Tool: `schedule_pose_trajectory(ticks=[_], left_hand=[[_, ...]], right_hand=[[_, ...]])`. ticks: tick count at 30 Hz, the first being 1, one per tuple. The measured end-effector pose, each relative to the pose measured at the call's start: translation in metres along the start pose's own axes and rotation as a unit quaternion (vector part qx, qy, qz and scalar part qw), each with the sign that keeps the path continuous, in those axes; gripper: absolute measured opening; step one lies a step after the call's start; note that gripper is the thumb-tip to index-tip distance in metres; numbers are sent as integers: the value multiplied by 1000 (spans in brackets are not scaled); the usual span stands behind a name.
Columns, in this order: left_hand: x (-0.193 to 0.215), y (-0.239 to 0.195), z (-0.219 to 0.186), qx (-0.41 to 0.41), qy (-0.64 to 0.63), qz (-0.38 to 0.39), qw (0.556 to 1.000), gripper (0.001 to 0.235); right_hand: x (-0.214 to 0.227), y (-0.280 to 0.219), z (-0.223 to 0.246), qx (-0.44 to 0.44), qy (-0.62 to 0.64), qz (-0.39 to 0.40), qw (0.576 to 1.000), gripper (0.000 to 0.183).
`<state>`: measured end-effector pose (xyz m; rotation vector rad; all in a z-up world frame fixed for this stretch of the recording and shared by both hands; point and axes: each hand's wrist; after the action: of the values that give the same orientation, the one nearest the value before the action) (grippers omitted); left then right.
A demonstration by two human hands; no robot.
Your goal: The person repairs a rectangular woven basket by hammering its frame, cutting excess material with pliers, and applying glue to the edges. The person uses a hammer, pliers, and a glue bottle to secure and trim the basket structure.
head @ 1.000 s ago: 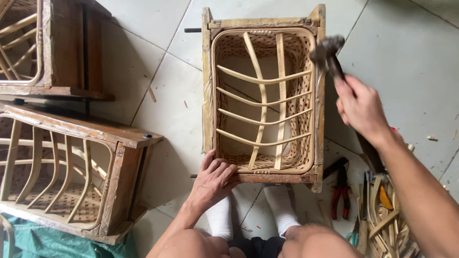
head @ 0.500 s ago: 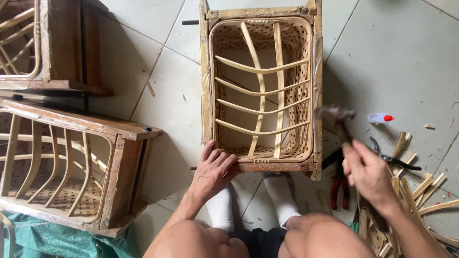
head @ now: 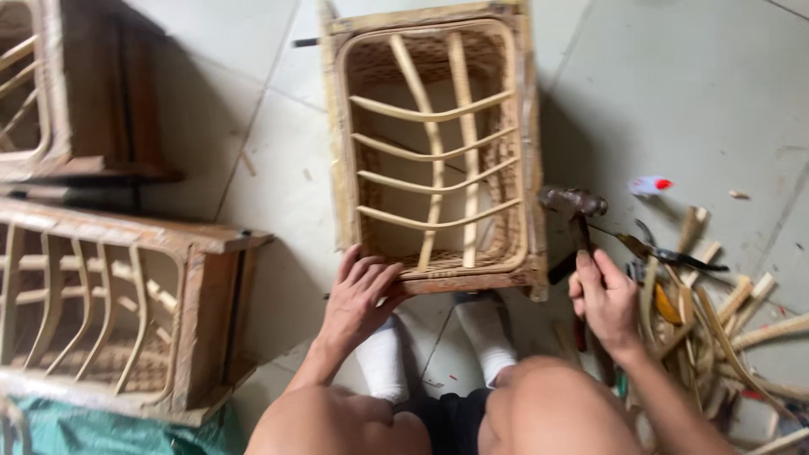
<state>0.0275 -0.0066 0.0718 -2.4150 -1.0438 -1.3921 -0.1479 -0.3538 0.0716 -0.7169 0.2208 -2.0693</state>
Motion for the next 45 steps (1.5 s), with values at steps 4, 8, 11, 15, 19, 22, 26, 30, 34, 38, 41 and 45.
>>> schedule_pose_trajectory(ticks=[4,8,11,15,19,22,26,30,34,38,41,45], left_hand=[[-1,-1,-3,5,28,18,999,53],[-4,3,-7,2,55,24,998,52],[-5,-1,-6,0,66,26,997,50],[-5,5,-8,-5,65,20,998,49],[-7,6,-13,-10,69,23,997,49],[-7,5,-13,-10,80,25,996,48],[-6,6,-12,-7,71,18,997,46],[-6,3,-12,-12,61,6,998,45],[-5,1,-10,-9,58,-4,998,46],[-9,-4,-9,-4,50,-9,999,46],[-7,-7,-12,0,31,-8,999,47],[-7,-6,-12,-9,11,-36,999,47]], right_hand=[[-4,30,-48,21,-30,-72,997,29],[-11,90,-88,124,-175,-78,974,49],[-28,108,-97,117,-170,-67,976,44],[-46,100,-89,80,-144,-48,985,46],[-47,69,-107,52,-199,-13,979,54],[-42,49,-135,-232,342,-45,909,48],[-28,18,-166,-162,16,-74,984,37],[-17,11,-175,-169,-323,-41,930,44],[-6,4,-171,-124,-55,-170,976,39],[-5,5,-169,28,-312,-154,937,42],[-15,18,-163,-18,-263,-151,953,46],[-5,2,-162,-43,-305,-126,943,53]])
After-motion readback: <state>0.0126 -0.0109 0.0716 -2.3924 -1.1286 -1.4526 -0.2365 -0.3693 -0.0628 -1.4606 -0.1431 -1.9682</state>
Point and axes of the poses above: each hand's wrist, its own y-axis towards the middle knuckle, its own x-axis out of the back of the hand, z = x × y, and after that the axes turned 1 degree about z, right-handed
